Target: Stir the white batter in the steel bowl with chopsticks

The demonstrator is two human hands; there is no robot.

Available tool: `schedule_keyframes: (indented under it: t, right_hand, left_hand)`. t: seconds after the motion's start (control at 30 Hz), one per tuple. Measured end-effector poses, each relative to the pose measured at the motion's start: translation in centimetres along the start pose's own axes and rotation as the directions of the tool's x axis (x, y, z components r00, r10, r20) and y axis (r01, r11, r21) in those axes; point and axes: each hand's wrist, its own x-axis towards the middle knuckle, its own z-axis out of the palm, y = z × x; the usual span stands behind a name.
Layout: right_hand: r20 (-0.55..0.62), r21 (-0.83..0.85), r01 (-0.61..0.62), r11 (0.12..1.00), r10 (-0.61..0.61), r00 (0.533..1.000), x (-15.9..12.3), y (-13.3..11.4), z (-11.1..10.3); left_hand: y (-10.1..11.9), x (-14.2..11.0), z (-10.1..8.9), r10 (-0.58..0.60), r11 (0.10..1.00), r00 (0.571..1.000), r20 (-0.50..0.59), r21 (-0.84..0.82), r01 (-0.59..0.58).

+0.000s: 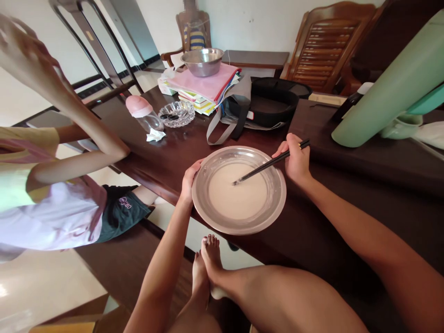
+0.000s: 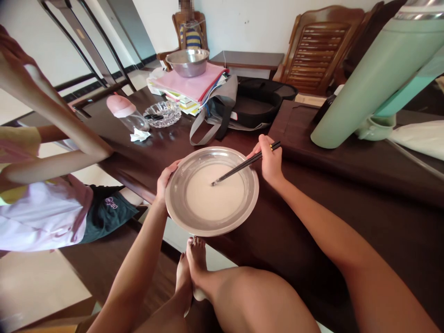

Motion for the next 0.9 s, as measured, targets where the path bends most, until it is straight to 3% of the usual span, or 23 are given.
schedule_keyframes:
  t: [0.17,0.33,0.5,0.67,0.83,0.9]
  right_hand:
    - [0.129,-0.041,-0.046,0.998,0.05,0.99,-0.48,-0.31,0.39]
    - [0.051,-0.005,-0.013,1.0,0.013,0.999,-0.36,-0.16,0.28]
    - [0.126,-0.039,-0.041,0.998,0.046,0.991,-0.41,-0.24,0.34]
    - [0.025,0.016,-0.021,1.0,0.021,0.999,-0.13,0.06,0.05]
    - [0.122,-0.025,-0.054,0.998,0.057,0.991,-0.52,-0.48,0.29]
    - [0.104,-0.049,-0.027,0.998,0.032,0.994,-0.43,-0.54,0.28]
  left_hand:
    - [0.09,-0.12,0.13,-0.007,1.0,1.0,-0.026,0.005,0.007]
    - [0.06,-0.1,0.09,0.006,1.0,1.0,-0.008,0.015,-0.006]
    - [-0.16,0.12,-0.22,0.015,0.999,1.0,0.021,0.031,-0.016]
    - [-0.33,0.21,-0.29,0.033,0.999,0.999,0.021,0.029,-0.033]
    - [-0.44,0.36,-0.46,0.061,0.997,0.998,0.015,0.049,-0.062]
    - [-0.47,0.4,-0.56,0.055,0.997,0.998,0.013,0.054,-0.056]
